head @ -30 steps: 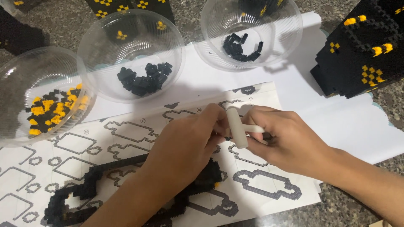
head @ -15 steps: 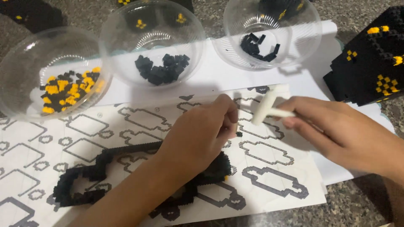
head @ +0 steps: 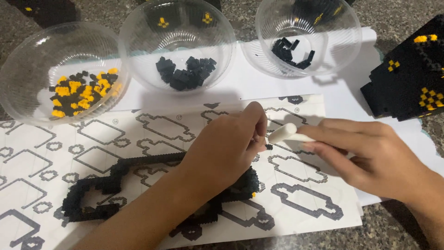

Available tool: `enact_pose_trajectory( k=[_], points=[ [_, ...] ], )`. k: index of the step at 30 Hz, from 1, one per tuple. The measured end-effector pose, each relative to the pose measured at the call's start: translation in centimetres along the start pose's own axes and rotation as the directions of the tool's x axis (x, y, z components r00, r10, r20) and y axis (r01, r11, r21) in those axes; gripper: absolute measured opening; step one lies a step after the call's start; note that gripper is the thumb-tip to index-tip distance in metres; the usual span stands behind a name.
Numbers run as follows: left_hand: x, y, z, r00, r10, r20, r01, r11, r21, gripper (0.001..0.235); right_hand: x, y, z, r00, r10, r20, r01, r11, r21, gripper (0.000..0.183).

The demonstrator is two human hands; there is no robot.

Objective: The person assembles a black and yellow plastic model by connecting small pieces according to a printed instruction sheet. They use a white plastic hammer to tap the pieces into place and occasionally adjust the partially built structure.

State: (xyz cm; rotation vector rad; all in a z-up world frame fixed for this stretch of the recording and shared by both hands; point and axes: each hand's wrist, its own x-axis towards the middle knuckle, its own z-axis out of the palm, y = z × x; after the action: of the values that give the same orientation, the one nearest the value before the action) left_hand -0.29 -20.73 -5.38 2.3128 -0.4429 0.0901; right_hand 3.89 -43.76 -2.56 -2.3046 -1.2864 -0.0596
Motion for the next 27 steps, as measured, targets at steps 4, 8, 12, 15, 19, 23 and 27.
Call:
enact_pose_trajectory(
  k=[4, 8, 12, 15, 19, 23, 27],
  points=[
    [0.0, 0.2, -0.2, 1.0, -0.012, 0.004, 0.012, 1.0, -0.007, 0.021, 0.1, 0.1, 0.4, 0.985, 0.075, 0.153, -0.07, 0.997, -0.039, 0.04],
    [0.0, 0.1, 0.0, 1.0, 0.027, -0.003, -0.027, 1.0, -0.006, 0.02, 0.1, 0.0, 0.3, 0.997, -0.012, 0.078, 0.015, 0.999, -0.041, 0.046],
    [0.0, 0.0, 0.1, 1.0, 0.019, -0.009, -0.019, 1.0, 0.009, 0.023, -0.1, 0.0, 0.1, 0.996, -0.032, 0.084, 0.032, 0.999, -0.004, 0.051],
    [-0.1, 0.2, -0.1, 1.0, 0.005, 0.006, -0.005, 1.0, -0.015, 0.023, -0.1, 0.4, 0.6, 0.996, -0.039, 0.085, 0.048, 0.993, -0.108, 0.044],
    [0.1, -0.1, 0.2, 0.995, 0.088, -0.056, -0.091, 0.995, -0.043, 0.025, -0.7, 0.9, 0.6, 0.993, -0.03, 0.116, 0.049, 0.985, -0.163, 0.052],
    [0.2, 0.1, -3.3, 0.997, 0.075, 0.007, -0.075, 0.997, 0.023, 0.009, -1.4, 2.8, 1.7, 0.986, 0.118, 0.115, -0.095, 0.978, -0.187, 0.053],
    [-0.6, 1.0, -14.3, 0.93, 0.236, -0.28, -0.242, 0.97, 0.013, 0.024, -1.0, 2.6, 1.7, 0.943, 0.305, 0.13, -0.26, 0.924, -0.28, 0.063]
  ],
)
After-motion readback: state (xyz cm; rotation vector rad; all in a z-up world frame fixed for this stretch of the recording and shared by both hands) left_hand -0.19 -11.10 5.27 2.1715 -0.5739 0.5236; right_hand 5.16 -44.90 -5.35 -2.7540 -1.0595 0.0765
